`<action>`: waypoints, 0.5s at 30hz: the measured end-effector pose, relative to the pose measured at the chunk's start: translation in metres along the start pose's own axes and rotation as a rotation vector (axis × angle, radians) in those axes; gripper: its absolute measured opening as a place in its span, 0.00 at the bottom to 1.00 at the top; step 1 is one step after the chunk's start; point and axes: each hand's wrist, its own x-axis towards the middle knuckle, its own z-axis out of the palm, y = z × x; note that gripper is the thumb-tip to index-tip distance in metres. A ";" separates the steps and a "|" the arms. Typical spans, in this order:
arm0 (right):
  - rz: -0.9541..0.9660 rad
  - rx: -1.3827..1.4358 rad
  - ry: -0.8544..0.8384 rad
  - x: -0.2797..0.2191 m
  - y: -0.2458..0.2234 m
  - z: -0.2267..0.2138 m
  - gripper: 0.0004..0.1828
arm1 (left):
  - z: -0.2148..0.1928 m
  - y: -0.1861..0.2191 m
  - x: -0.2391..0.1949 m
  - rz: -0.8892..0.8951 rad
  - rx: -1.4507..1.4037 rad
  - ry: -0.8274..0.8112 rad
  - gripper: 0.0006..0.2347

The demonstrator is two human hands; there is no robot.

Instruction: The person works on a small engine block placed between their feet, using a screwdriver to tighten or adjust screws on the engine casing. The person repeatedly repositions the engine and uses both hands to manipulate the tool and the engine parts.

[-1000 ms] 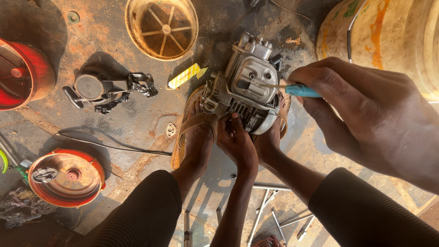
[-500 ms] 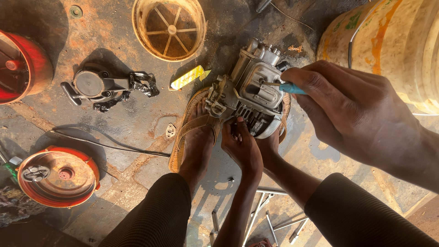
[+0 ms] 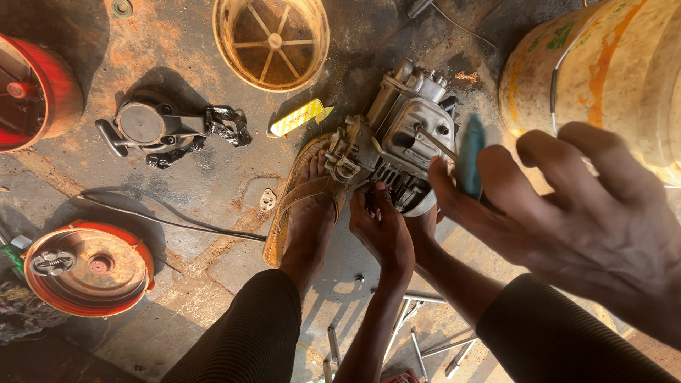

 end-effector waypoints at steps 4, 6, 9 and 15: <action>0.018 0.144 -0.010 -0.003 -0.007 0.007 0.31 | 0.000 0.000 0.000 0.020 0.001 0.000 0.13; -0.017 0.275 -0.058 0.003 -0.002 0.005 0.28 | 0.000 0.001 0.000 0.022 -0.014 0.000 0.13; 0.007 0.412 0.026 0.017 0.004 -0.007 0.29 | -0.001 0.003 0.000 0.020 -0.011 0.000 0.13; 0.035 0.497 0.158 0.029 0.013 -0.021 0.14 | -0.001 0.004 0.001 0.042 0.000 0.002 0.14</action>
